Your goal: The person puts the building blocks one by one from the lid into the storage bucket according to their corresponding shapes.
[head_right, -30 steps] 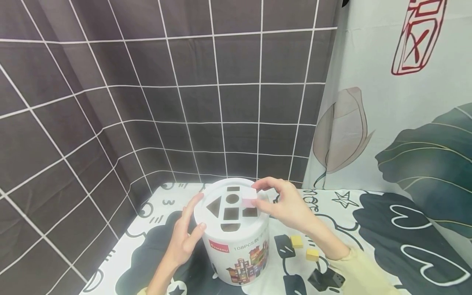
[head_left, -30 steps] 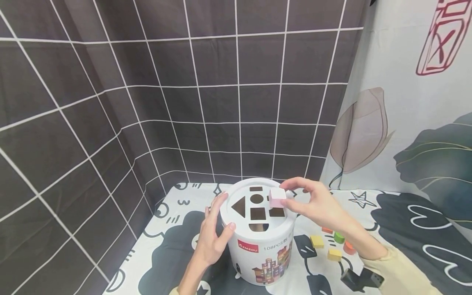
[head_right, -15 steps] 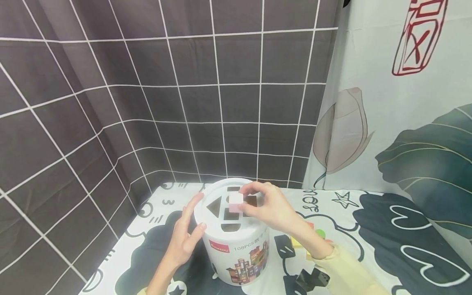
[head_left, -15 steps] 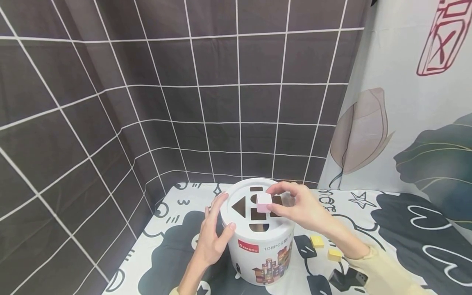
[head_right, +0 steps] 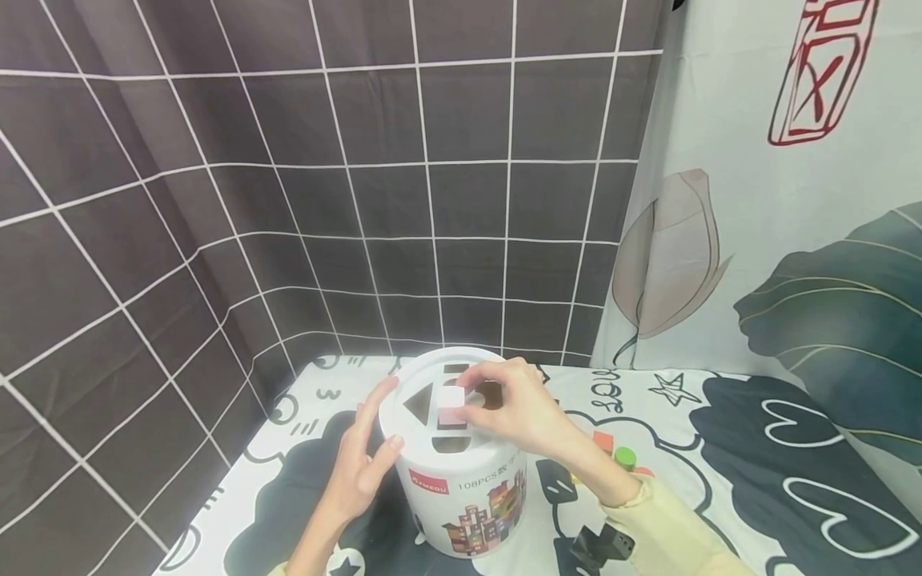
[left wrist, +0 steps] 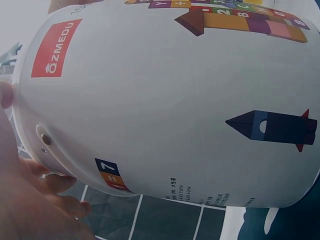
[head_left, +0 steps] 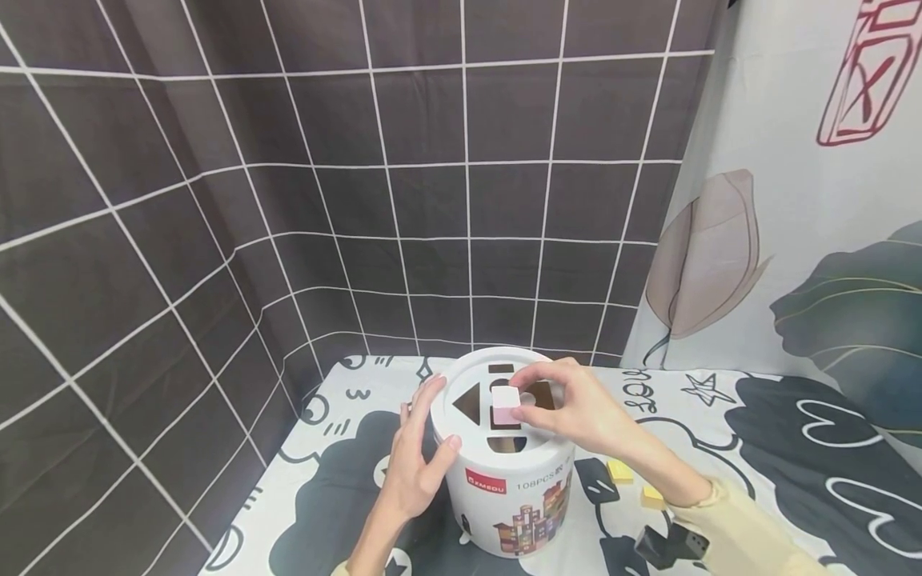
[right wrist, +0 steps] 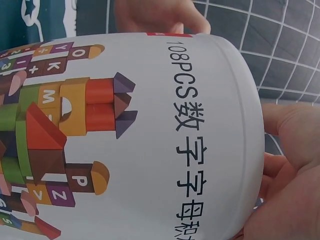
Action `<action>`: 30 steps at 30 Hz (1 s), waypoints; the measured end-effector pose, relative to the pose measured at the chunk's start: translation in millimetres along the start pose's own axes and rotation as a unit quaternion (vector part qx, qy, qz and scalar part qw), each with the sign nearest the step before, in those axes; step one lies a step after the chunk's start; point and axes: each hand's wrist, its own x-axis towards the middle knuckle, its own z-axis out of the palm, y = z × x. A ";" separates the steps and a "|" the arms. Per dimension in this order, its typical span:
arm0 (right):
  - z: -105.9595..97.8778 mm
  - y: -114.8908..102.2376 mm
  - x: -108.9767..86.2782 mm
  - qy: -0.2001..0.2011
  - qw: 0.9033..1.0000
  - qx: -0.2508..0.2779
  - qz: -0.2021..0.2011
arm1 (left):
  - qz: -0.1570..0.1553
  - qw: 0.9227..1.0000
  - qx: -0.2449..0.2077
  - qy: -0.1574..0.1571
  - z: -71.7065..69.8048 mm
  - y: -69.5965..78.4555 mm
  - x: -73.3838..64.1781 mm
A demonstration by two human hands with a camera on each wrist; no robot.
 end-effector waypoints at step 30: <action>-38.7 22.0 -21.6 0.052 0.997 -0.011 0.057 | -0.001 1.000 -0.006 0.002 0.0 1.3 -0.3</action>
